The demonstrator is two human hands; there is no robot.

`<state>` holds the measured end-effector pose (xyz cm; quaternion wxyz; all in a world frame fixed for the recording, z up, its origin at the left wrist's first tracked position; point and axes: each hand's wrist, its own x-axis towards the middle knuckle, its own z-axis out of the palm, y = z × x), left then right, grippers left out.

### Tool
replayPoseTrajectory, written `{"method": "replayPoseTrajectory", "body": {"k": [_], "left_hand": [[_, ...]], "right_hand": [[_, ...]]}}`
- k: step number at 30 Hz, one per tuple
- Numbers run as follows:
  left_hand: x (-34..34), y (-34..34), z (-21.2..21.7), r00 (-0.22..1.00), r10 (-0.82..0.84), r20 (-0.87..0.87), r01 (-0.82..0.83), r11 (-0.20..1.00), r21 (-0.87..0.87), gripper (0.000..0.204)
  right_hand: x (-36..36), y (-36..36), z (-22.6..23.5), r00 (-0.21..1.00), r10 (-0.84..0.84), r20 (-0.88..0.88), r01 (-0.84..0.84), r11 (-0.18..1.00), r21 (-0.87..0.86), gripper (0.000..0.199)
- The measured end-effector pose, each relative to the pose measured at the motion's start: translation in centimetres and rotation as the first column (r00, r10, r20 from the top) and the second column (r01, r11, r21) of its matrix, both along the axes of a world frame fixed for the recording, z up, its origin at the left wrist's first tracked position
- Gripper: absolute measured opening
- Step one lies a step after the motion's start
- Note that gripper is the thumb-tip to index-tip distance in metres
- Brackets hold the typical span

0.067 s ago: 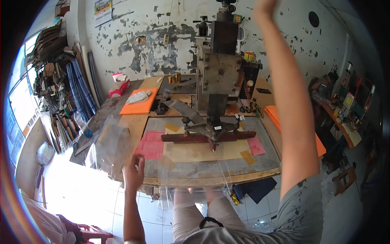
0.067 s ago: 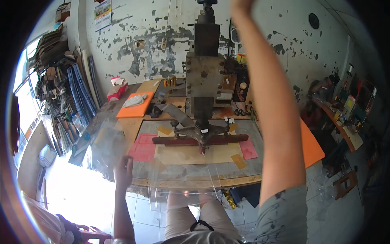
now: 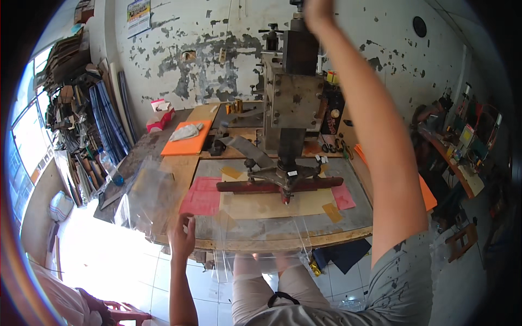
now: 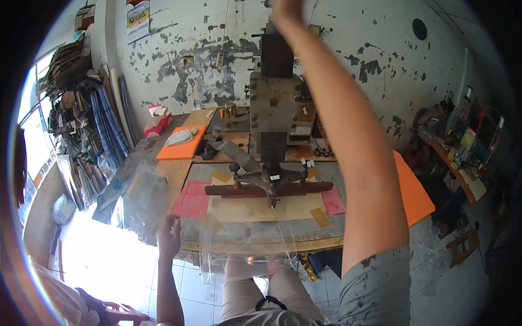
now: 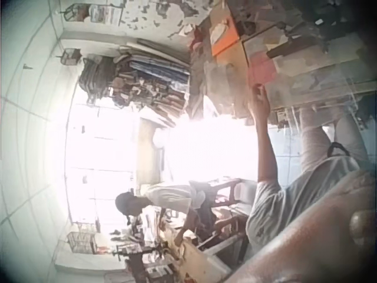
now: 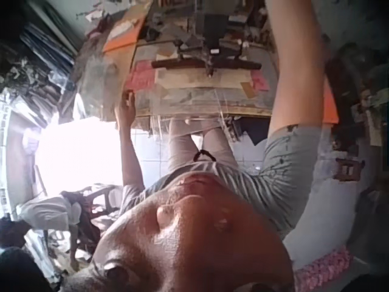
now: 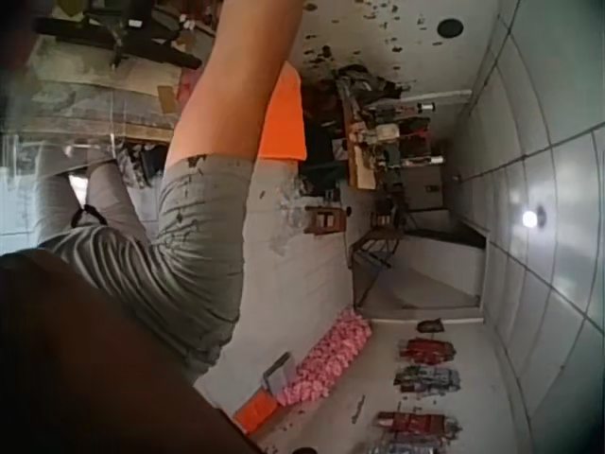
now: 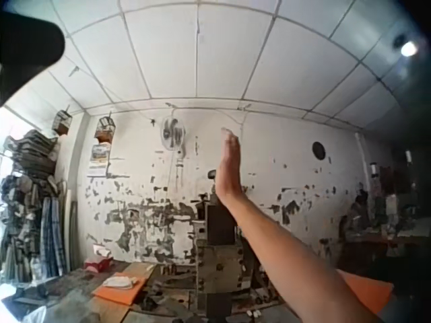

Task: The person aligns a clear plastic sheet on a workbench under a manual heat press, operates the press handle, and then folds the edges of the plastic sheet by hand.

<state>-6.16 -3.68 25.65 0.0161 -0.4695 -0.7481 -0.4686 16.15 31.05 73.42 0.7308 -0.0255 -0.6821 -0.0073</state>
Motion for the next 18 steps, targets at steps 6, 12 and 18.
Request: {"method": "replayPoseTrajectory", "body": {"k": [6,12,18], "left_hand": [[-2.1,0.2,-7.6,0.960,0.103,-0.261,-0.086,0.993,0.076,0.025],[-1.2,1.1,-6.4,0.958,0.143,-0.247,-0.127,0.989,0.082,0.023],[-1.5,1.4,-6.5,0.955,0.167,-0.246,-0.155,0.986,0.067,0.020]], "right_hand": [[1.8,-0.7,-0.3,0.989,-0.002,0.146,-0.003,0.999,0.032,0.075],[10.2,1.5,2.9,0.957,0.129,-0.262,-0.101,0.988,0.116,0.080],[-2.5,0.5,-0.1,0.958,-0.259,0.121,0.247,0.963,0.106,0.085]]}}
